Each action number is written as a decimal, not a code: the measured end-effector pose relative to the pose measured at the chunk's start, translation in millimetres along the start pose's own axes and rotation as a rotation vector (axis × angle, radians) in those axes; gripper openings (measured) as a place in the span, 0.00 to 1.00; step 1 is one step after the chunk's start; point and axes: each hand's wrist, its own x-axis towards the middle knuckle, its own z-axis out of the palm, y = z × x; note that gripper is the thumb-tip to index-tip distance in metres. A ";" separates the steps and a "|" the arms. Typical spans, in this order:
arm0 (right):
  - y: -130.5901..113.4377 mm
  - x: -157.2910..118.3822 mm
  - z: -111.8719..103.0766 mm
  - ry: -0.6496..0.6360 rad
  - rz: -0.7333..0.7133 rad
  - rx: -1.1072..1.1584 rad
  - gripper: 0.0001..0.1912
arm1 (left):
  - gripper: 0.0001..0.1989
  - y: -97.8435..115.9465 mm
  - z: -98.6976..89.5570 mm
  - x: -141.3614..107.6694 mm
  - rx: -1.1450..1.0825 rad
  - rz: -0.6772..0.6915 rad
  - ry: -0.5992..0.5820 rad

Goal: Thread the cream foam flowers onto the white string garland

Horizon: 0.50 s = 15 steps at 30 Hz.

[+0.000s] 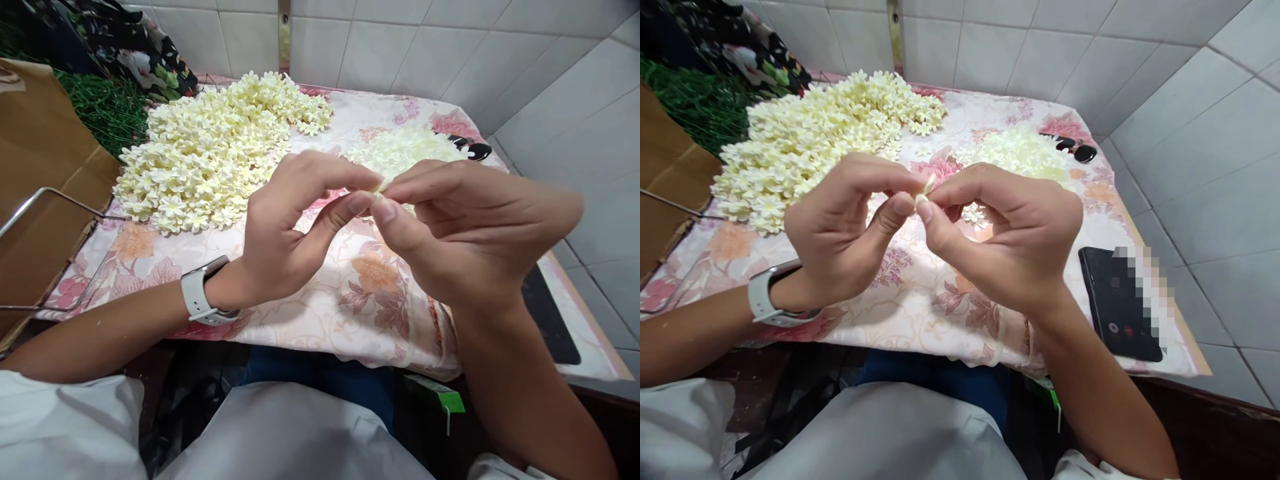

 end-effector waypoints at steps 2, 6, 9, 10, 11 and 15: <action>2.9 -0.6 -1.7 -0.002 -0.026 -0.071 0.09 | 0.11 -6.2 -0.7 0.9 -0.005 0.109 -0.042; 10.2 -2.4 -7.8 -0.019 -0.053 -0.100 0.11 | 0.13 -9.4 -3.6 2.4 0.018 0.066 -0.071; 14.1 -2.9 -9.7 -0.024 -0.107 -0.116 0.11 | 0.10 -4.1 -9.8 2.3 0.066 -0.076 -0.073; 14.5 -2.4 -9.3 -0.022 -0.143 -0.133 0.11 | 0.12 -1.7 -12.0 2.4 0.082 -0.112 -0.073; 14.6 -1.5 -8.3 -0.018 -0.176 -0.149 0.10 | 0.14 0.9 -13.5 2.8 0.092 -0.148 -0.079; 12.5 3.7 -0.1 -0.019 -0.259 -0.212 0.08 | 0.23 15.4 1.3 8.5 0.028 -0.320 -0.173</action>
